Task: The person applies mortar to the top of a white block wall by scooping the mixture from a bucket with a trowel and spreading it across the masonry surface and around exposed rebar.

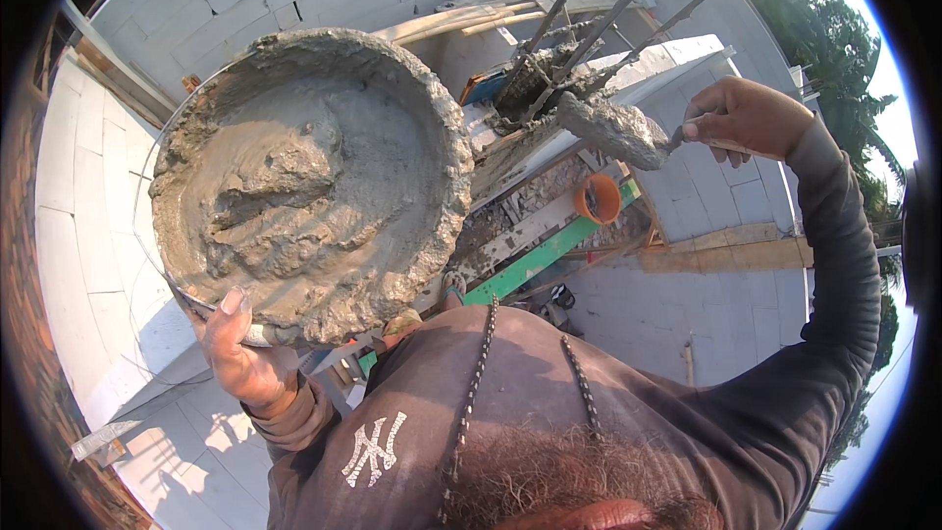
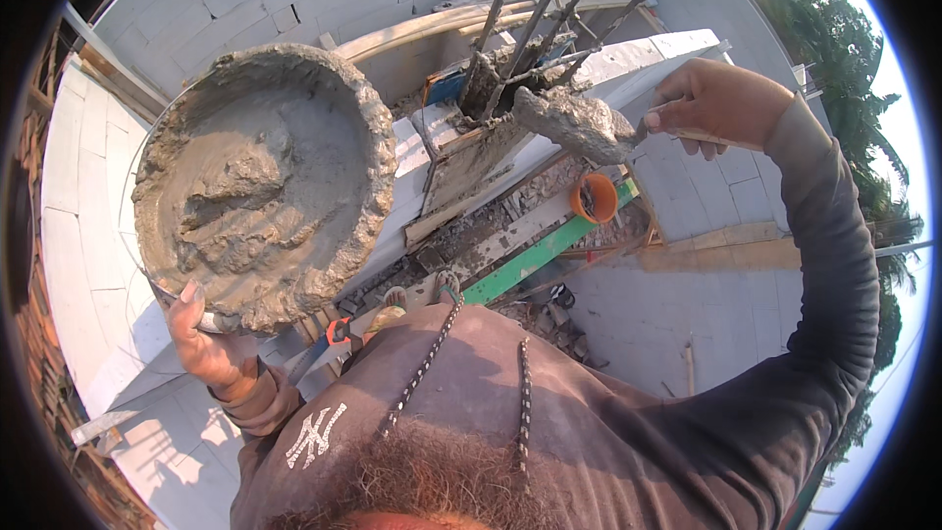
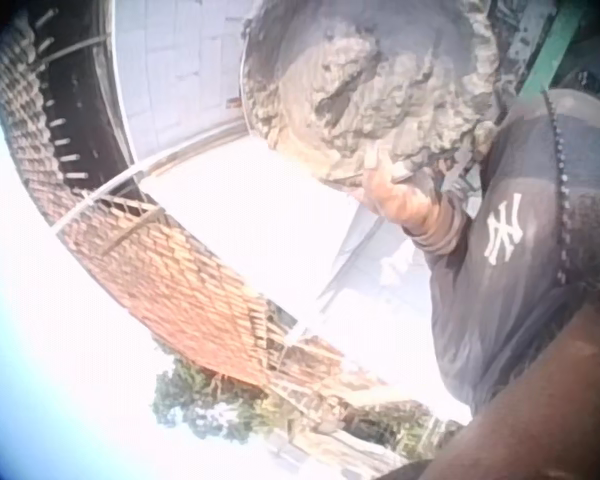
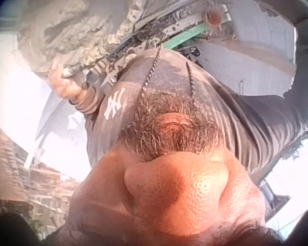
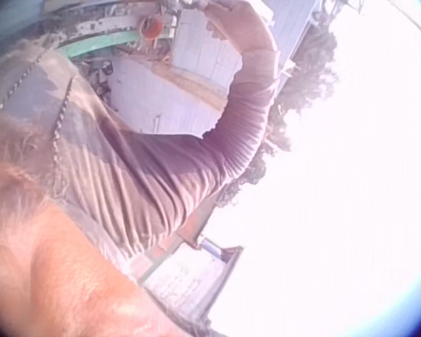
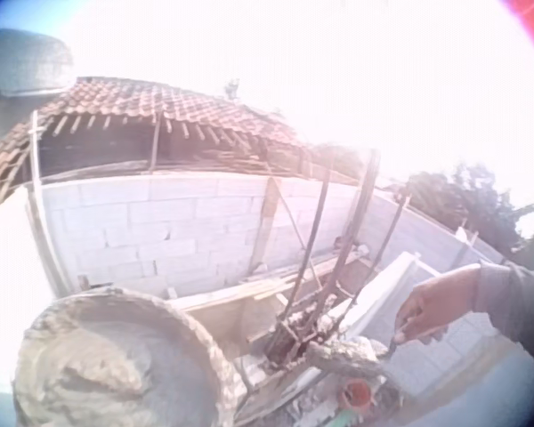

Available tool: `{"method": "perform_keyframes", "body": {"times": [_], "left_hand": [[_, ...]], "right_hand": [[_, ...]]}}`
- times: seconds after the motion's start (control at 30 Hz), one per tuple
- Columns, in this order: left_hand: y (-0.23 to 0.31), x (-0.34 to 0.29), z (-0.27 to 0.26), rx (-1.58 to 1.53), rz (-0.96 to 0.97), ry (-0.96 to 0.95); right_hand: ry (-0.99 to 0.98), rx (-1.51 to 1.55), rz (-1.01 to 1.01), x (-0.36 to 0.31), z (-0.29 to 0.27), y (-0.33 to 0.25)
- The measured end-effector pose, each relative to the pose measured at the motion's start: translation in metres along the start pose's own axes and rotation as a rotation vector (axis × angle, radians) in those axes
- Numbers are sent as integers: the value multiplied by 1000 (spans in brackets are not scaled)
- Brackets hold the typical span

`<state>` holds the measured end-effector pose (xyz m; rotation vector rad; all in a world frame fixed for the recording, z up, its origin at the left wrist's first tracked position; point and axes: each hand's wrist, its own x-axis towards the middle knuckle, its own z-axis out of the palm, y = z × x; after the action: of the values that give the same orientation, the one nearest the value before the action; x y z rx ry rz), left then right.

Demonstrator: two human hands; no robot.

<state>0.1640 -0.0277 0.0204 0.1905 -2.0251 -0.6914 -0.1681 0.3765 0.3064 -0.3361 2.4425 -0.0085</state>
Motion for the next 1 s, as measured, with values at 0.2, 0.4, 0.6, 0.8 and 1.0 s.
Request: {"method": "perform_keyframes", "body": {"times": [0.2, 0.4, 0.6, 0.8, 1.0], "left_hand": [[0, -9, -1, 31, 4, 72], [-1, -9, 4, 3, 22, 101], [1, -5, 0, 3, -7, 61], [12, 35, 10, -231, 5, -79], [28, 38, 13, -248, -70, -34]], "right_hand": [[3, -192, -27, 42, -6, -51], [63, -30, -9, 18, 5, -13], [154, 343, -33, -25, 32, 31], [240, 477, -223, -83, 51, 9], [756, -141, -793, -23, 61, -154]]}}
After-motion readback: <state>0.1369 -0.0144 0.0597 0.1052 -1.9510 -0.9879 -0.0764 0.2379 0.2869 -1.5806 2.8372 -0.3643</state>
